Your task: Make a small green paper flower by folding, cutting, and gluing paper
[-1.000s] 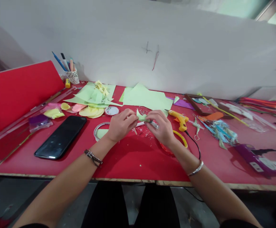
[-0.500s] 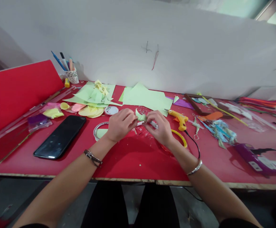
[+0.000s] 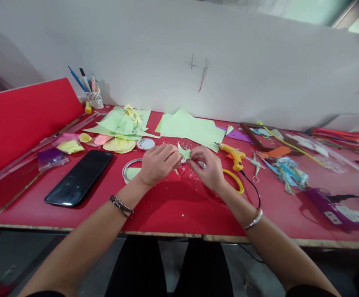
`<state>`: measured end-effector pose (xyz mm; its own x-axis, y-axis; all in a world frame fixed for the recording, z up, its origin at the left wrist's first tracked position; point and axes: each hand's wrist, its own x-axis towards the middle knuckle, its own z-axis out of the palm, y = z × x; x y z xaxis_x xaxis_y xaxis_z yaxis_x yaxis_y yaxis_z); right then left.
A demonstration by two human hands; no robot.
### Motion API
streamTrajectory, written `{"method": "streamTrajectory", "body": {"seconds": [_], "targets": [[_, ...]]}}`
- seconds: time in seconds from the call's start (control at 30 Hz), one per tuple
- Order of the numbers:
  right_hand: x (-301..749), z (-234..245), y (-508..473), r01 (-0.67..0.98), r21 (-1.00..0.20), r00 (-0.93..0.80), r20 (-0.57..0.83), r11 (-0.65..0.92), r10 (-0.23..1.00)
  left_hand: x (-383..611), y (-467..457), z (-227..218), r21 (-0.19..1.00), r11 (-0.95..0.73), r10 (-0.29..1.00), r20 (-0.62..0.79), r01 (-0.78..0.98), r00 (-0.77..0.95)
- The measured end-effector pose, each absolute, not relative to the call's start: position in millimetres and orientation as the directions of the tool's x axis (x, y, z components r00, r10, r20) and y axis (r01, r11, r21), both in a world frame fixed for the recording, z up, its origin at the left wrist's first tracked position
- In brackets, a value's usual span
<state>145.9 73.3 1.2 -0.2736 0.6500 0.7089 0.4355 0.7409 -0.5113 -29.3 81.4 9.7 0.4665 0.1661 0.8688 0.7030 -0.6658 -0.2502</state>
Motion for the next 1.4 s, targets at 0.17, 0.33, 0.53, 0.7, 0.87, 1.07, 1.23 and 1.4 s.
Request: {"method": "streamTrajectory", "body": {"seconds": [0.17, 0.33, 0.53, 0.7, 0.87, 1.07, 1.23, 1.4], "targets": [[146.3, 1.4, 73.9, 0.415, -0.517, -0.302, 0.697, 0.748, 0.65, -29.1, 81.1, 9.4, -0.242, -0.673, 0.165, 0.872, 0.699, 0.461], [145.8, 1.4, 73.3, 0.444, -0.506, -0.309, 0.688, 0.74, 0.656, -28.8, 80.0, 9.8, -0.25, -0.666, 0.165, 0.87, 0.703, 0.466], [146.0, -0.3, 74.0, 0.435, -0.524, -0.312, 0.674, 0.732, 0.669, -29.2, 77.9, 11.4, -0.283, -0.645, 0.168, 0.854, 0.71, 0.493], [145.9, -0.2, 74.1, 0.431, -0.533, -0.308, 0.672, 0.728, 0.673, -29.2, 76.9, 11.9, -0.312, -0.623, 0.162, 0.846, 0.717, 0.508], [144.8, 0.0, 73.7, 0.414, -0.553, -0.307, 0.664, 0.724, 0.682, -29.1, 77.0, 11.9, -0.309, -0.64, 0.153, 0.846, 0.703, 0.512], [143.9, -1.8, 73.7, 0.378, -0.587, -0.325, 0.64, 0.716, 0.696, -29.9, 78.4, 11.2, -0.258, -0.668, 0.178, 0.855, 0.698, 0.487], [143.9, -1.2, 73.2, 0.384, -0.571, -0.338, 0.644, 0.725, 0.686, -28.4, 80.0, 9.2, -0.213, -0.68, 0.195, 0.87, 0.701, 0.454], [142.9, -0.6, 72.9, 0.389, -0.561, -0.339, 0.651, 0.731, 0.679, -26.6, 79.0, 8.5, -0.192, -0.684, 0.217, 0.868, 0.704, 0.447]]}}
